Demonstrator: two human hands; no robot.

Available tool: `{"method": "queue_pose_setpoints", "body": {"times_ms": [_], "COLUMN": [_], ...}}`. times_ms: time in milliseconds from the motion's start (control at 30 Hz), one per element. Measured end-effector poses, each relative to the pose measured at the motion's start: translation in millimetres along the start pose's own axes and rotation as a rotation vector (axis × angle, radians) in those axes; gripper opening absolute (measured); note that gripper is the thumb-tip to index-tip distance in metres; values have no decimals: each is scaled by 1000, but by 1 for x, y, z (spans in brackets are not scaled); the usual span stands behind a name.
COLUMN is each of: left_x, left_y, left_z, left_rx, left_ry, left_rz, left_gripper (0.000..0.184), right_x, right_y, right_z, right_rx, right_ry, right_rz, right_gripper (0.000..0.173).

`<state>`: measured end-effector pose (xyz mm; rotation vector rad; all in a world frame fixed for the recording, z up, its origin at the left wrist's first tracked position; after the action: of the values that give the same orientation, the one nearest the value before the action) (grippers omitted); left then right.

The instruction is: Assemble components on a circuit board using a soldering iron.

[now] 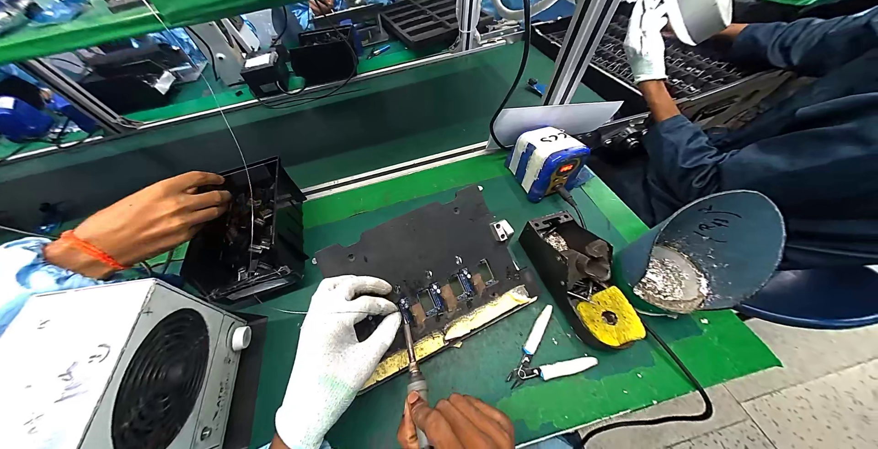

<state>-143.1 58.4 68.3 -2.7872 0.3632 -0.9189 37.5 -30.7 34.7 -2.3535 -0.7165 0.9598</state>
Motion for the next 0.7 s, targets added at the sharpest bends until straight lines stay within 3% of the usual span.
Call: {"method": "queue_pose_setpoints", "body": {"times_ms": [700], "left_x": [1], "left_y": [0], "left_z": [2], "left_rx": [-24], "left_ry": [-37], "left_rz": [28], "left_gripper": [12], "right_x": [-2], "right_y": [2], "right_z": [-1], "right_rx": [-17], "right_ry": [-25], "right_rz": [-4], "right_gripper": [16]}}
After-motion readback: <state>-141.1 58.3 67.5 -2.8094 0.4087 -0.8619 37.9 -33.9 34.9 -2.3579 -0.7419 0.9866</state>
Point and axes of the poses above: each hand's wrist, its own y-axis away from the middle knuckle, its own z-axis out of the palm, x = y × z, the point moved 5 cm from there along -y, towards the middle knuckle, and after that the axes turned 9 degrees about -x, right-handed, at the moved point
